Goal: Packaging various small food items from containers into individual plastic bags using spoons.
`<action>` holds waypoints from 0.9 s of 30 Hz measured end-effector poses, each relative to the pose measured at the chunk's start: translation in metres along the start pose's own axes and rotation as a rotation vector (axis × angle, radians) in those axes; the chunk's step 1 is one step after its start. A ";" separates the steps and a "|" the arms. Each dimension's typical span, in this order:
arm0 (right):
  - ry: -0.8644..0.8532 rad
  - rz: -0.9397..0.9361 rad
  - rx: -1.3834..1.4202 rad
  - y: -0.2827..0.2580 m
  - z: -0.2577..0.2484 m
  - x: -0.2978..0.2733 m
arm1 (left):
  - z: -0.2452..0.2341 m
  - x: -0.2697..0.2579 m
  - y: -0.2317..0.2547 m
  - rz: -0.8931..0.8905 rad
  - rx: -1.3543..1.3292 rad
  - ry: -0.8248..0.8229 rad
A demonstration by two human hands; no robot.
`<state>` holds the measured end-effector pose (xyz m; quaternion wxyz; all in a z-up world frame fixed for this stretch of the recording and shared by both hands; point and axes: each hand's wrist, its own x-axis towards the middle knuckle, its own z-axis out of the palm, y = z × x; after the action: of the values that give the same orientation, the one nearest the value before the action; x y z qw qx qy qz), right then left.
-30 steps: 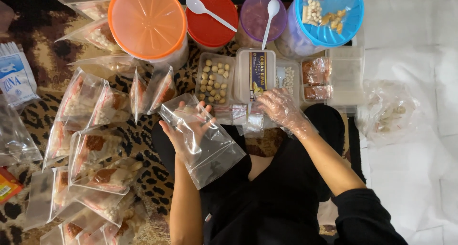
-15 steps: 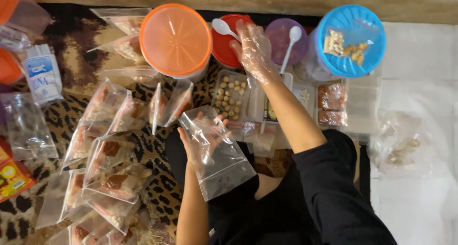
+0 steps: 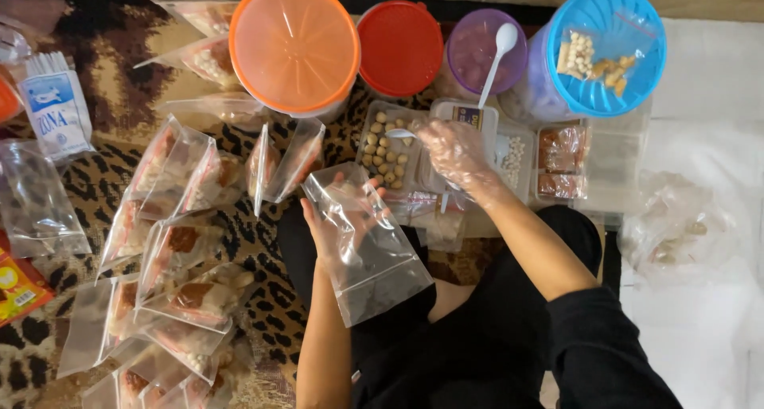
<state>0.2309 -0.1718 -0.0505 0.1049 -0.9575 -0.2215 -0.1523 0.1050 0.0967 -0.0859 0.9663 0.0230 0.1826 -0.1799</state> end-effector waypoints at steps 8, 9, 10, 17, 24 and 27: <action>-0.072 -0.150 -0.159 0.015 0.130 -0.002 | 0.019 -0.007 0.000 0.012 -0.007 -0.127; -0.075 -0.149 -0.155 0.017 0.124 0.004 | 0.019 -0.008 0.000 0.012 -0.006 -0.122; -0.190 -0.157 -0.113 0.021 0.118 0.012 | 0.019 -0.007 0.000 0.015 0.000 -0.154; -0.243 -0.056 -0.133 0.023 0.018 0.032 | 0.021 -0.005 -0.002 0.003 -0.047 -0.217; -0.393 -0.009 -0.050 0.000 0.047 0.013 | 0.022 -0.007 -0.002 0.018 -0.053 -0.203; -0.411 0.044 -0.092 0.004 0.094 -0.001 | 0.023 -0.008 -0.003 0.027 -0.034 -0.186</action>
<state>0.2546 -0.1502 -0.1385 0.0171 -0.9768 -0.2102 0.0383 0.1049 0.0941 -0.0614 0.9817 -0.0079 0.0947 -0.1650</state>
